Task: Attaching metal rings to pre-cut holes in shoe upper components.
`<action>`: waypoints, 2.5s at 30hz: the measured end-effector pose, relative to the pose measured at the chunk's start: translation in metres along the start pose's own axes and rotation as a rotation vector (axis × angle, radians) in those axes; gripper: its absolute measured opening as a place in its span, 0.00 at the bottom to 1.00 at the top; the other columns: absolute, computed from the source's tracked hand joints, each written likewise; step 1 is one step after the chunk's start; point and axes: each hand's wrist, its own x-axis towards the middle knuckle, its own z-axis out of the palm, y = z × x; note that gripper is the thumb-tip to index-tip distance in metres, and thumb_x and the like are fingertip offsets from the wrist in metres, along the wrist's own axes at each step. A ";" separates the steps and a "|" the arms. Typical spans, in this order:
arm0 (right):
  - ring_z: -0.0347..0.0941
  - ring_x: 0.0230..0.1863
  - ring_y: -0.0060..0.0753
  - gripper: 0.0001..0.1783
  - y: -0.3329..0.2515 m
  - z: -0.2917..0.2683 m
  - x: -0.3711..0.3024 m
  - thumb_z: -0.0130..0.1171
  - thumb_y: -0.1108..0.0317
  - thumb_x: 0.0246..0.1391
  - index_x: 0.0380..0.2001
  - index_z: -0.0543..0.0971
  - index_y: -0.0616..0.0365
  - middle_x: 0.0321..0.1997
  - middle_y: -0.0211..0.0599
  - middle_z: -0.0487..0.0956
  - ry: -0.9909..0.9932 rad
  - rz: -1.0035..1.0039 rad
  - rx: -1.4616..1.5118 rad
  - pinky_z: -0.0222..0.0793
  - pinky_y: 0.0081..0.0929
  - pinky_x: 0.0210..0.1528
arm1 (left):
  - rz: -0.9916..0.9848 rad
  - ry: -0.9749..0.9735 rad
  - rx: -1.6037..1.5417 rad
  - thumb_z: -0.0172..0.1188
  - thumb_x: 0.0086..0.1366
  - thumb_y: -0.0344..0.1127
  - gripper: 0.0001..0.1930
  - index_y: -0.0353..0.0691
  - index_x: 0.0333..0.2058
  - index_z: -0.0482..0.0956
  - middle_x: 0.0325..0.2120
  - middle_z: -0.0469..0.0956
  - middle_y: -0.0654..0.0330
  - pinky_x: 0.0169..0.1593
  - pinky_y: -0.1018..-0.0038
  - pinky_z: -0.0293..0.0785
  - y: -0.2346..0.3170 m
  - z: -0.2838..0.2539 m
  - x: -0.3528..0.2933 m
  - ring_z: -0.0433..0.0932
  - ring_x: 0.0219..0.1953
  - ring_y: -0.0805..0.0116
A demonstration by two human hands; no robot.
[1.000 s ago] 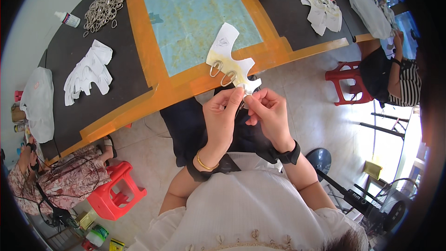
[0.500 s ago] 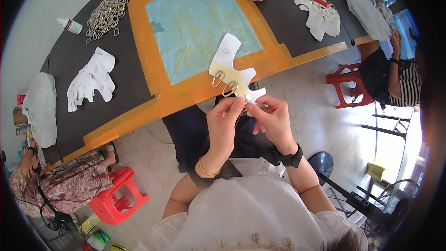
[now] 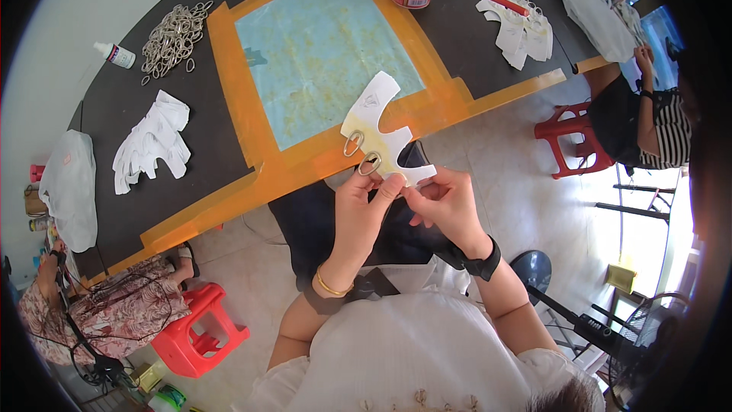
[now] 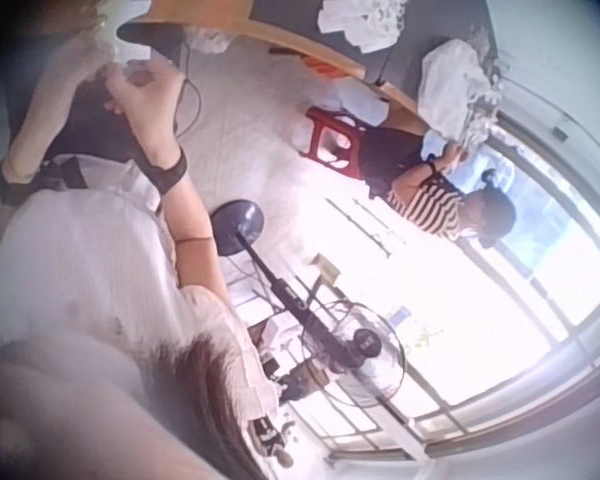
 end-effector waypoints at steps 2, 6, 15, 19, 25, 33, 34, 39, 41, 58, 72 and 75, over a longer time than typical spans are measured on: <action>0.68 0.13 0.14 0.09 -0.005 0.002 -0.002 0.60 0.74 0.48 0.31 0.76 0.70 0.21 0.30 0.76 -0.048 0.008 -0.012 0.63 0.10 0.14 | 0.005 0.012 -0.005 0.59 0.61 0.33 0.09 0.34 0.35 0.74 0.33 0.74 0.65 0.42 0.81 0.68 0.002 -0.002 -0.001 0.71 0.36 0.79; 0.68 0.14 0.14 0.10 -0.003 -0.001 -0.003 0.61 0.70 0.49 0.31 0.75 0.68 0.20 0.29 0.76 -0.117 -0.025 -0.041 0.63 0.12 0.15 | 0.007 0.029 -0.180 0.59 0.61 0.34 0.10 0.32 0.36 0.75 0.33 0.77 0.62 0.40 0.80 0.68 0.002 0.006 -0.003 0.73 0.34 0.79; 0.68 0.16 0.13 0.13 0.010 0.010 -0.002 0.61 0.66 0.52 0.32 0.74 0.67 0.24 0.31 0.77 0.002 -0.096 -0.002 0.63 0.11 0.17 | 0.062 0.084 -0.023 0.55 0.63 0.34 0.09 0.33 0.35 0.75 0.32 0.77 0.62 0.42 0.81 0.66 -0.008 0.012 -0.002 0.72 0.34 0.79; 0.67 0.17 0.12 0.12 0.010 0.014 -0.002 0.57 0.65 0.55 0.33 0.74 0.66 0.25 0.31 0.77 -0.030 -0.062 0.094 0.64 0.10 0.19 | -0.052 0.047 -0.288 0.57 0.61 0.32 0.06 0.34 0.32 0.76 0.29 0.75 0.66 0.35 0.82 0.65 0.000 0.005 -0.001 0.70 0.32 0.81; 0.66 0.18 0.13 0.11 0.017 0.014 0.000 0.50 0.66 0.60 0.35 0.72 0.65 0.24 0.29 0.74 -0.056 -0.172 0.115 0.67 0.13 0.24 | -0.133 -0.009 -0.331 0.57 0.62 0.33 0.08 0.35 0.34 0.76 0.29 0.75 0.65 0.35 0.81 0.65 0.008 0.003 0.001 0.70 0.31 0.81; 0.66 0.21 0.14 0.10 0.021 0.014 0.003 0.46 0.67 0.61 0.35 0.71 0.65 0.28 0.30 0.73 -0.095 -0.198 0.178 0.70 0.15 0.28 | -0.062 0.000 -0.185 0.61 0.59 0.30 0.12 0.33 0.40 0.73 0.34 0.75 0.63 0.42 0.81 0.68 0.012 0.004 -0.002 0.71 0.38 0.79; 0.66 0.21 0.13 0.10 0.021 0.018 0.003 0.46 0.67 0.62 0.36 0.71 0.65 0.28 0.30 0.73 -0.053 -0.262 0.146 0.71 0.15 0.28 | -0.063 0.002 -0.185 0.61 0.59 0.30 0.12 0.33 0.40 0.73 0.34 0.75 0.63 0.42 0.81 0.68 0.010 0.003 -0.002 0.71 0.38 0.79; 0.66 0.22 0.13 0.11 0.017 0.016 -0.001 0.46 0.68 0.61 0.37 0.72 0.66 0.28 0.30 0.72 -0.010 -0.242 0.121 0.73 0.16 0.27 | 0.010 -0.021 -0.061 0.62 0.57 0.26 0.12 0.29 0.40 0.76 0.36 0.76 0.61 0.43 0.82 0.69 0.000 -0.007 -0.005 0.72 0.37 0.78; 0.67 0.22 0.12 0.10 0.018 0.004 0.000 0.48 0.69 0.59 0.37 0.72 0.67 0.32 0.32 0.73 -0.154 -0.055 0.271 0.72 0.15 0.24 | 0.024 0.000 -0.079 0.61 0.57 0.26 0.11 0.29 0.39 0.76 0.35 0.76 0.61 0.43 0.82 0.69 -0.001 -0.008 -0.007 0.73 0.36 0.78; 0.77 0.31 0.24 0.23 -0.010 0.009 0.000 0.61 0.81 0.45 0.46 0.69 0.60 0.30 0.34 0.79 0.089 -0.523 -0.180 0.73 0.19 0.37 | 0.029 0.073 -0.002 0.61 0.57 0.26 0.07 0.30 0.35 0.78 0.29 0.78 0.64 0.38 0.83 0.69 0.007 -0.007 -0.011 0.72 0.30 0.80; 0.73 0.31 0.18 0.28 -0.017 0.007 0.008 0.58 0.80 0.46 0.52 0.66 0.59 0.29 0.31 0.77 -0.063 -0.254 -0.084 0.70 0.17 0.38 | 0.186 0.051 0.402 0.63 0.56 0.29 0.09 0.30 0.33 0.78 0.25 0.78 0.61 0.33 0.82 0.69 0.005 -0.015 -0.012 0.72 0.27 0.80; 0.71 0.29 0.17 0.27 -0.014 0.009 0.005 0.57 0.80 0.45 0.52 0.67 0.58 0.27 0.29 0.75 -0.057 -0.342 -0.170 0.69 0.17 0.36 | 0.090 0.002 0.293 0.63 0.57 0.30 0.10 0.29 0.34 0.77 0.27 0.78 0.61 0.34 0.82 0.69 0.002 -0.019 -0.012 0.72 0.29 0.80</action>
